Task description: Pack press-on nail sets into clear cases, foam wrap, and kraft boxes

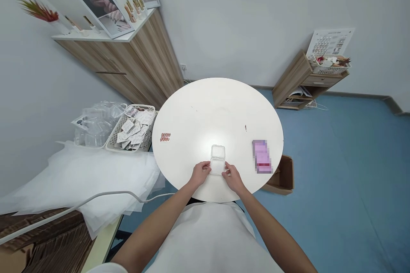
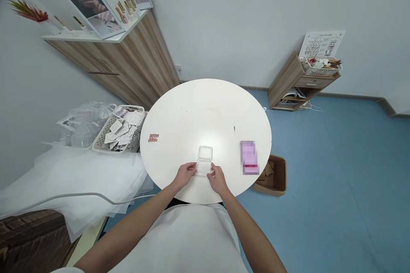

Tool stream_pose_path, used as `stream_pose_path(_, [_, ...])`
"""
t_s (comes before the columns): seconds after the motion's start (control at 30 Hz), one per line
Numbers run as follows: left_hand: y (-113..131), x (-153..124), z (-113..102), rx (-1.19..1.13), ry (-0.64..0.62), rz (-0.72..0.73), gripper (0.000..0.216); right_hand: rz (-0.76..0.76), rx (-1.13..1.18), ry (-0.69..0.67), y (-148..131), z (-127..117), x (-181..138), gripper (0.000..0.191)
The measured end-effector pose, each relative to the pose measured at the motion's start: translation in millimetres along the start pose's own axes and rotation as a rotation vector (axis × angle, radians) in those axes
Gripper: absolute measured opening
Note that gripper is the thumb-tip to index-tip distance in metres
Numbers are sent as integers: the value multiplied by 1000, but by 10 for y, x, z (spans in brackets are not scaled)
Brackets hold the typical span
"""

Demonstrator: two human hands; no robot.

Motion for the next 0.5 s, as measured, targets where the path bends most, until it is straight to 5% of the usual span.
stream_pose_path(0.5, [5, 16, 93, 479, -89, 201, 29, 20, -125, -33, 72, 126, 91, 51])
Point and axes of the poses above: each hand's wrist, its own x-axis towards the middle knuckle, its own z-axis out of the palm, y = z × x, the point moved 4 cm from there along x, towards the middle knuckle, and after that the axes turned 10 degrees about y, right-handed, at the moved point
